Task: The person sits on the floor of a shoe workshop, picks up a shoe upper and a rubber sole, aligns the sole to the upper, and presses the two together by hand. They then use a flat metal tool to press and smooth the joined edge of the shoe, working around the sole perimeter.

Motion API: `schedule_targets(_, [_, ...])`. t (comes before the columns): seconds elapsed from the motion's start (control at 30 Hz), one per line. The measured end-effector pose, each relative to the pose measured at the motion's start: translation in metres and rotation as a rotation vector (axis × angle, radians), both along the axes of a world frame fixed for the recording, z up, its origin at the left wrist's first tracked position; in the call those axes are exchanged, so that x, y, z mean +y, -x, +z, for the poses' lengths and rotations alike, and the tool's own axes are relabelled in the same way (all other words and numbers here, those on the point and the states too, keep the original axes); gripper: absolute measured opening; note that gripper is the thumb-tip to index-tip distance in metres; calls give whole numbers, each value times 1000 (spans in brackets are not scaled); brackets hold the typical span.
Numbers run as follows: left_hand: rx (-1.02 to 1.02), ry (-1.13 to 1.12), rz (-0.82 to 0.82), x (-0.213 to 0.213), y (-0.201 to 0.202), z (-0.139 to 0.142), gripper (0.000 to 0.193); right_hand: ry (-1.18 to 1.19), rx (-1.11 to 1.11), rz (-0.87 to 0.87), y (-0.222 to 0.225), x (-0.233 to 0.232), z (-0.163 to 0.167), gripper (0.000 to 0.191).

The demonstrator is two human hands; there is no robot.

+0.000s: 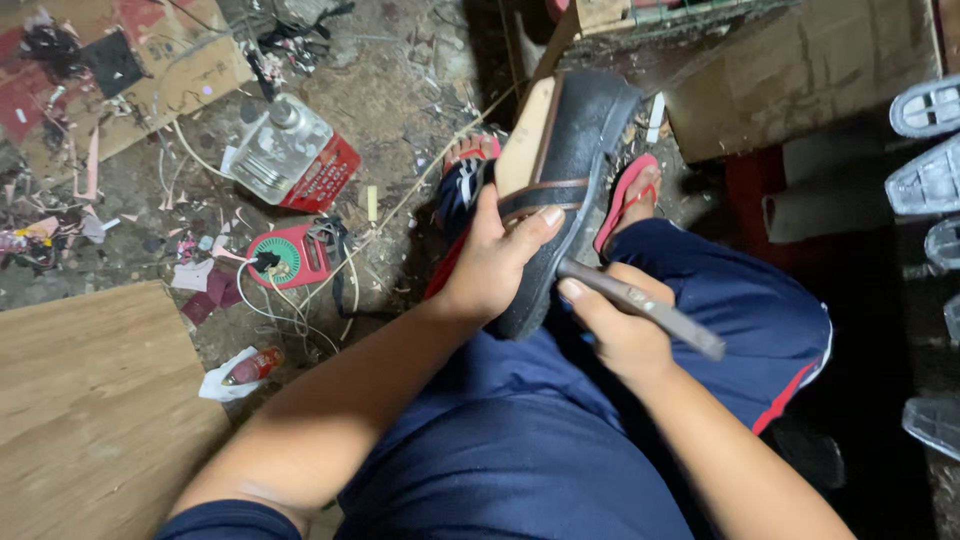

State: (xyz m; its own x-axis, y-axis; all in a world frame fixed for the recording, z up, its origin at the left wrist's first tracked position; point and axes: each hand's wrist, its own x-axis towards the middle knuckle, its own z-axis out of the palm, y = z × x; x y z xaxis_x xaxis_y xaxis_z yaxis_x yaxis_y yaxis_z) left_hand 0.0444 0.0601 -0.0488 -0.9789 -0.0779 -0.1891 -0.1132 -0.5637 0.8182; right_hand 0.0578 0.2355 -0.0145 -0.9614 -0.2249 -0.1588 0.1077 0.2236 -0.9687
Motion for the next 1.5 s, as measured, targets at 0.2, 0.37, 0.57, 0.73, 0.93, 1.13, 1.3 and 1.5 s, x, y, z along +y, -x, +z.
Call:
schedule_targets(0.2, [5, 86, 94, 15, 19, 2, 39, -324, -46, 167, 27, 19, 12, 34])
schedule_targets(0.37, [-16, 41, 62, 7, 21, 9, 34, -136, -141, 122, 10, 16, 10, 27])
schedule_targets(0.57, [-35, 52, 252, 21, 29, 4, 44, -440, 493, 180, -3, 6, -7, 33])
schedule_targets(0.73, [-86, 159, 254, 26, 30, -1, 49, -355, 137, 195, 1, 20, 3, 41])
schedule_targets(0.93, [-129, 214, 325, 25, 34, 0, 49, -536, 577, 303, -6, 7, 0, 42])
schedule_targets(1.13, [-148, 101, 319, 21, 39, 7, 47, -428, 311, 272, -8, 8, 8, 43])
schedule_targets(1.3, [-202, 130, 309, 14, 37, 10, 44, -575, 544, 273, -18, -4, 5, 46])
schedule_targets(1.5, [-178, 39, 261, 8, 30, 15, 45, -526, 494, 264, -22, 9, 3, 38])
